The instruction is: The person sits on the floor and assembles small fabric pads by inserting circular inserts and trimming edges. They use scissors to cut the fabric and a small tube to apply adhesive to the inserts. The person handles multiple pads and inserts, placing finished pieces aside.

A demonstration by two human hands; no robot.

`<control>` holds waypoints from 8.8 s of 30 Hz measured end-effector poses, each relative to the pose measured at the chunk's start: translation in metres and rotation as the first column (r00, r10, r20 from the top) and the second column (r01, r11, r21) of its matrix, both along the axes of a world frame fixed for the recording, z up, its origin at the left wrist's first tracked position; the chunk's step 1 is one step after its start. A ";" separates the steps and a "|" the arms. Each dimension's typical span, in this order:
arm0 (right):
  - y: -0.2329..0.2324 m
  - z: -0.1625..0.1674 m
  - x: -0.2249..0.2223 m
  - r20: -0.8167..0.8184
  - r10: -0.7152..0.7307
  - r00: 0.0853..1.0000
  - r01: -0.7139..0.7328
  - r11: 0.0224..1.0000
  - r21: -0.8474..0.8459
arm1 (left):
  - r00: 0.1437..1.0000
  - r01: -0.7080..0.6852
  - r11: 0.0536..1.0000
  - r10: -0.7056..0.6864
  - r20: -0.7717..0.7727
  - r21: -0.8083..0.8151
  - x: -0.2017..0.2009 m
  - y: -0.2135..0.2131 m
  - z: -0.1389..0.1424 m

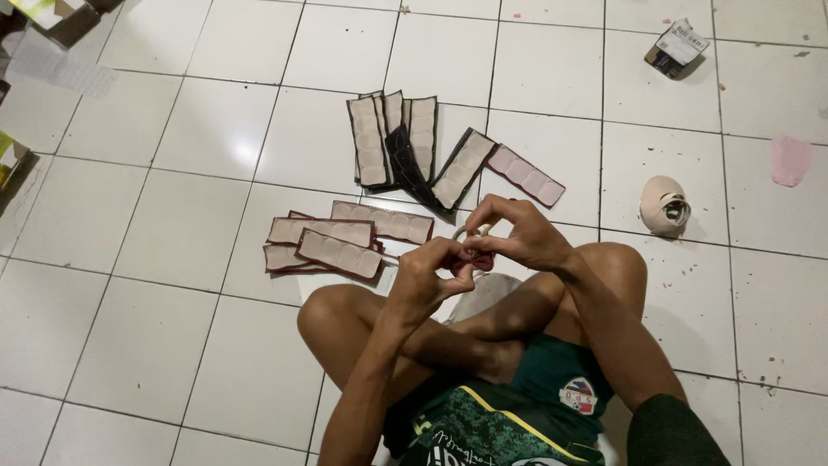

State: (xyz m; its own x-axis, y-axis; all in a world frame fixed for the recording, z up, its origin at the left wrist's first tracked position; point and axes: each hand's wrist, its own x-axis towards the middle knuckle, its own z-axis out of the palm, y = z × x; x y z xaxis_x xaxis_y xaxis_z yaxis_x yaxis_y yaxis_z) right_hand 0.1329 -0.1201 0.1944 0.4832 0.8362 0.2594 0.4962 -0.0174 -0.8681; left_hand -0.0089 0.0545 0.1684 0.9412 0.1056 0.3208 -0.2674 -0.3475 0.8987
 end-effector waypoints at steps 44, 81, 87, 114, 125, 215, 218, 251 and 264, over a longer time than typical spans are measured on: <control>-0.035 -0.054 0.006 -0.008 -0.140 0.990 0.140 0.990 0.033 | 0.999 -0.019 0.995 0.014 0.049 0.094 0.013 -0.039 -0.016; -0.025 -0.118 -0.054 -0.695 -0.316 0.646 0.506 0.859 0.079 | 0.919 -0.375 0.801 0.258 -0.297 -0.467 0.013 -0.059 -0.024; -0.026 -0.109 -0.054 -0.647 -0.365 0.669 0.514 0.856 0.048 | 0.918 -0.326 0.720 0.087 -0.387 -0.612 0.012 -0.054 -0.031; -0.030 -0.100 -0.076 0.175 -0.541 0.823 0.503 0.836 0.222 | 0.948 -0.311 0.943 0.300 -0.107 -0.115 0.019 -0.059 -0.041; -0.041 -0.063 -0.037 0.267 -0.220 0.938 0.196 0.974 0.115 | 0.946 0.067 0.984 -0.116 -0.302 -0.166 0.010 -0.034 -0.026; -0.016 -0.071 -0.046 -0.478 -0.423 0.770 0.475 0.880 -0.013 | 0.915 -0.404 0.572 0.263 -0.307 -0.714 0.008 -0.064 -0.064; -0.020 -0.066 -0.046 -0.398 -0.444 0.803 0.467 0.883 -0.043 | 0.930 -0.368 0.598 0.242 -0.277 -0.712 0.008 -0.060 -0.064; -0.021 -0.054 -0.054 -0.393 -0.270 0.879 0.327 0.941 0.086 | 0.928 -0.363 0.577 0.159 -0.336 -0.731 0.002 -0.053 -0.050; -0.032 -0.073 -0.046 -0.505 -0.254 0.825 0.273 0.961 -0.037 | 0.935 -0.249 0.952 0.187 -0.302 -0.179 -0.006 -0.049 -0.020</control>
